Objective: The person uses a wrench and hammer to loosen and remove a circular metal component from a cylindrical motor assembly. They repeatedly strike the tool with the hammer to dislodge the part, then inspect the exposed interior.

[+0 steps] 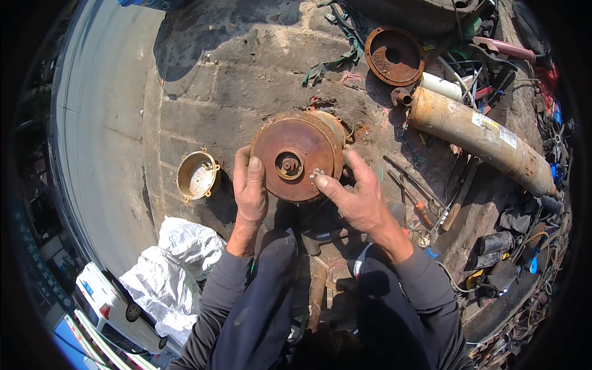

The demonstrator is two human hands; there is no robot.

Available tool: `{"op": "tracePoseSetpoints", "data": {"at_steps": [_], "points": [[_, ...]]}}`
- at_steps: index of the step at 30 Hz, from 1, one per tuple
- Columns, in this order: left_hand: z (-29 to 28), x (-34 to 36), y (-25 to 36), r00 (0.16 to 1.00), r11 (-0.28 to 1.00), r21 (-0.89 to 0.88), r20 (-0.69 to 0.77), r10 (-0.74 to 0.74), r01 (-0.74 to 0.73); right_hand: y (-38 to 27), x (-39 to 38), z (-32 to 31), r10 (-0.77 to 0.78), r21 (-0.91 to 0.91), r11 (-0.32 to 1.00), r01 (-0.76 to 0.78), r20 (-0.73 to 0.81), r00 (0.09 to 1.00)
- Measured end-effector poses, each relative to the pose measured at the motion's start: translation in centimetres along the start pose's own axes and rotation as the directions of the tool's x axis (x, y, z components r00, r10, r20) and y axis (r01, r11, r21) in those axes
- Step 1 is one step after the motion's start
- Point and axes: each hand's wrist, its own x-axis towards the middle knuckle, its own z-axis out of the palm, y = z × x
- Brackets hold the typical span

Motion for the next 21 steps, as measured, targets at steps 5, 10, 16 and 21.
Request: {"op": "tracePoseSetpoints", "data": {"at_steps": [5,10,16,21], "points": [[-1.1,-0.6,-0.3,1.000,1.000,-0.006,0.015,-0.027,0.027,-0.3,-0.3,0.8,-0.047,-0.001,0.999,0.047,-0.013,0.999],[-1.1,-0.6,-0.4,1.000,1.000,0.027,0.008,-0.010,0.010,0.3,-0.6,0.8,-0.067,0.016,0.998,0.067,-0.005,0.998],[-2.1,-0.8,-0.1,0.998,0.996,-0.080,-0.045,-0.054,0.051,0.6,-0.9,2.7,-0.113,-0.014,0.993,0.114,0.038,0.993],[-2.6,-0.8,-0.5,0.997,0.997,-0.048,-0.051,-0.055,0.052,0.4,-1.2,2.8,-0.080,-0.033,0.996,0.083,0.066,0.995]]}}
